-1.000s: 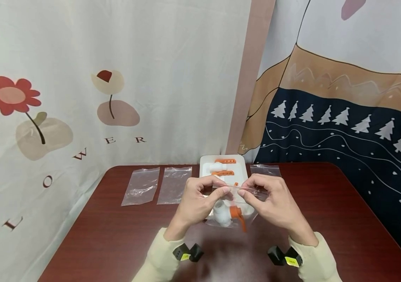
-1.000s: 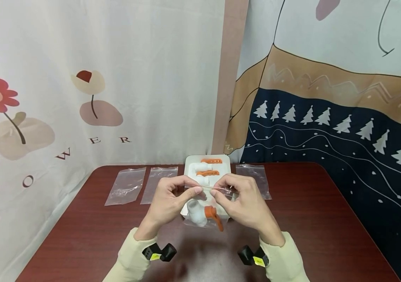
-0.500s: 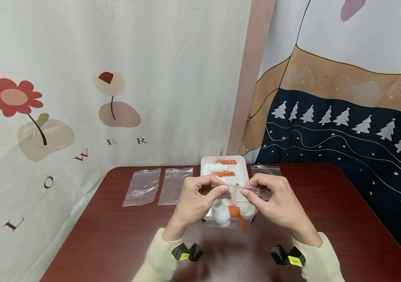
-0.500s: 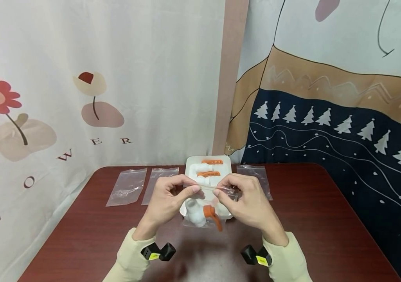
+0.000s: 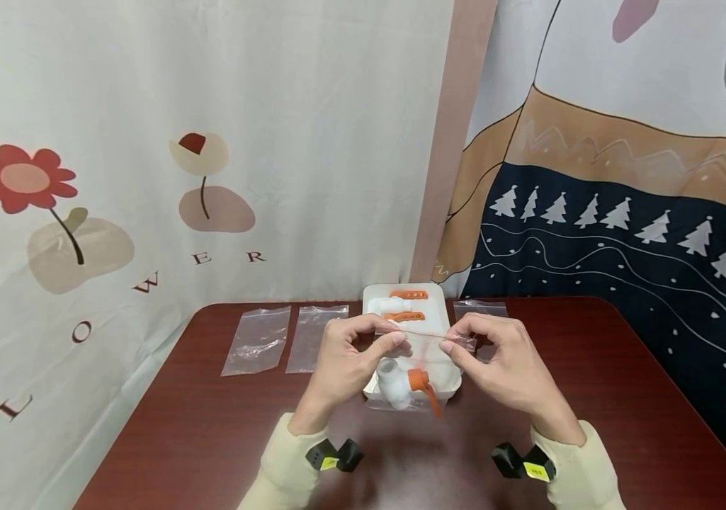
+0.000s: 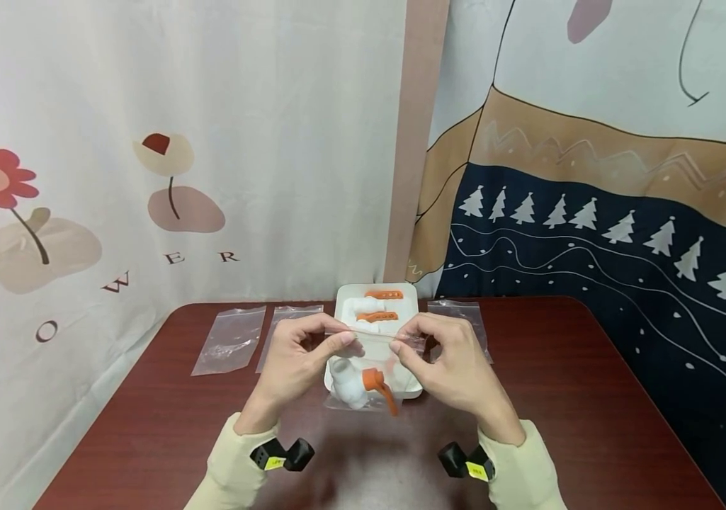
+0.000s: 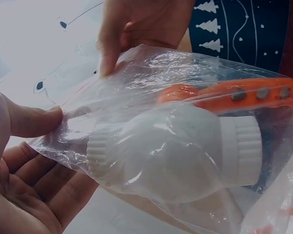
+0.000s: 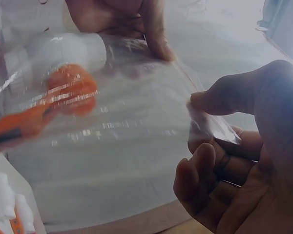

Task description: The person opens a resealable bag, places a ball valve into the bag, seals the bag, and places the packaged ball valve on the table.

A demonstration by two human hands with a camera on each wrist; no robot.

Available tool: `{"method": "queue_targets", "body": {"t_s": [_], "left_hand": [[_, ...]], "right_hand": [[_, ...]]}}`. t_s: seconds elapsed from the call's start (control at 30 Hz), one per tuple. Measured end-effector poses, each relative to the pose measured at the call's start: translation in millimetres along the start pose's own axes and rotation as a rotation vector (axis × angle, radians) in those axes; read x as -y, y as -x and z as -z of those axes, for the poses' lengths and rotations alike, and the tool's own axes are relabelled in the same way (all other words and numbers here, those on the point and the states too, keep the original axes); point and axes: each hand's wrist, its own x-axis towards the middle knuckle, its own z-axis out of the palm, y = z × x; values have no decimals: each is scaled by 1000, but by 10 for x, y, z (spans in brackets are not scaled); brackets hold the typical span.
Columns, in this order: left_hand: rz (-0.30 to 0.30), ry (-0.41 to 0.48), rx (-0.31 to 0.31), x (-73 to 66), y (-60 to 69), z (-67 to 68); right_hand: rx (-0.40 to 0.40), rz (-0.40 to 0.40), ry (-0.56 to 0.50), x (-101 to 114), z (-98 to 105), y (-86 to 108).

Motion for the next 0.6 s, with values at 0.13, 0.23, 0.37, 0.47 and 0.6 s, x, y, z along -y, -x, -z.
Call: {"method": "queue_targets", "body": {"t_s": [0.13, 0.23, 0.37, 0.47, 0.6], "left_hand": [[0, 13, -8, -2, -8, 37], [-2, 7, -6, -7, -9, 48], [15, 5, -13, -12, -9, 60], [29, 8, -26, -14, -13, 89], [25, 6, -34, -17, -22, 115]], "right_hand": [[3, -7, -4, -5, 10, -2], [2, -2, -4, -7, 13, -2], [-9, 6, -11, -13, 29, 4], [-12, 6, -19, -21, 57, 7], [2, -3, -20, -24, 95, 8]]}}
